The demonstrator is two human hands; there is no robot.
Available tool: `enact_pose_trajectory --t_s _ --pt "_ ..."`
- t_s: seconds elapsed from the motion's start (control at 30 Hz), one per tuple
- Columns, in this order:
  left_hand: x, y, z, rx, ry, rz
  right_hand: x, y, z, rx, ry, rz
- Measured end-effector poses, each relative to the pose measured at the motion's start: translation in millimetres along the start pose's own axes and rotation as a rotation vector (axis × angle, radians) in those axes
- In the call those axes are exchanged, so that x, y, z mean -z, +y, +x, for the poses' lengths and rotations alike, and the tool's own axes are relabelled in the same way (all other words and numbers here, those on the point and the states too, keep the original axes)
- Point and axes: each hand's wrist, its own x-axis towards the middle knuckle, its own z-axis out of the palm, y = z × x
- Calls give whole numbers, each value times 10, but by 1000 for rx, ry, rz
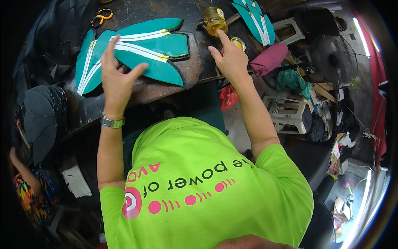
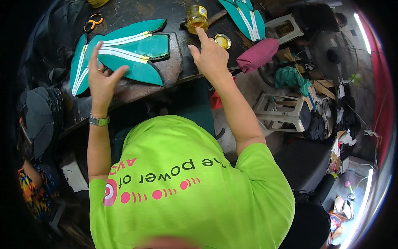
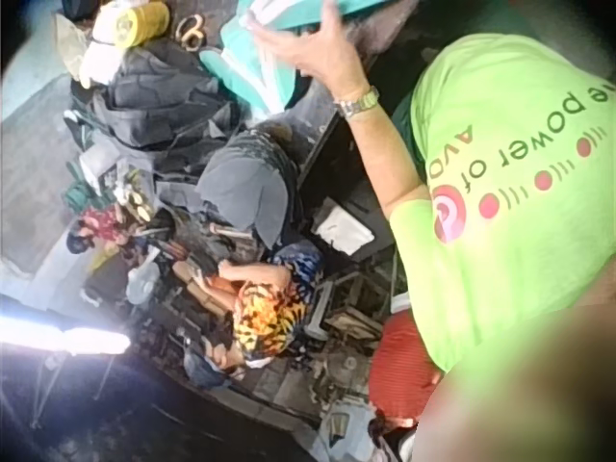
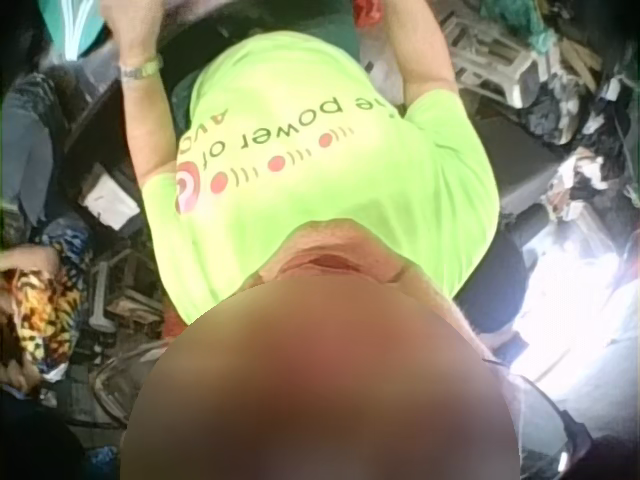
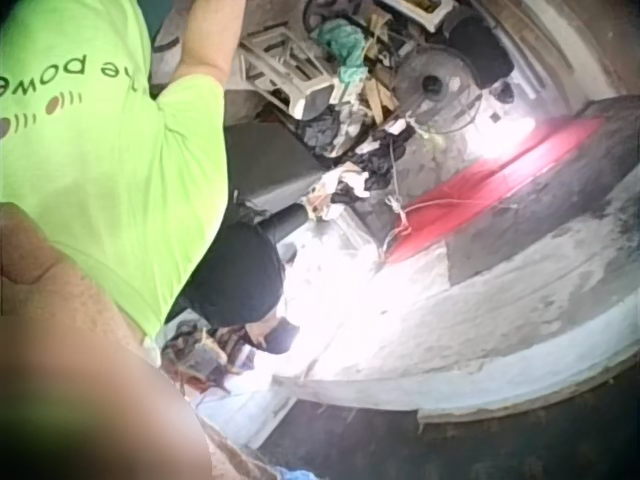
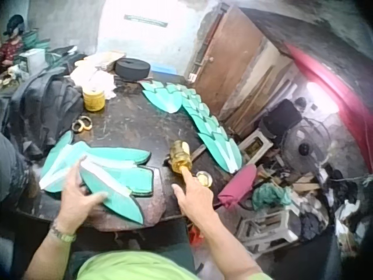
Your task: The person repeatedly picks up teal fabric pieces with white stripes, aligns them, and presses them together on a workbench. Later, the person handles black fabric pieces, aligning and stacking them. The person works one piece at a time, frequently resetting the position of each item.
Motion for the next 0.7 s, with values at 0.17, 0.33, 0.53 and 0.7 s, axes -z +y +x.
enact_pose_trajectory --t_s 0.17,0.33,0.53,0.7 --pt "-89 -94 -31 -147 18 517 -77 52 138 -6 -132 -170" --pt "-43 -186 197 -335 4 644 58 -122 142 40 -119 -210" --pt "-50 -316 360 -348 -23 577 392 -427 -12 394 86 301" --pt "-47 -367 330 -346 -24 601 -143 -606 16 555 -75 355"
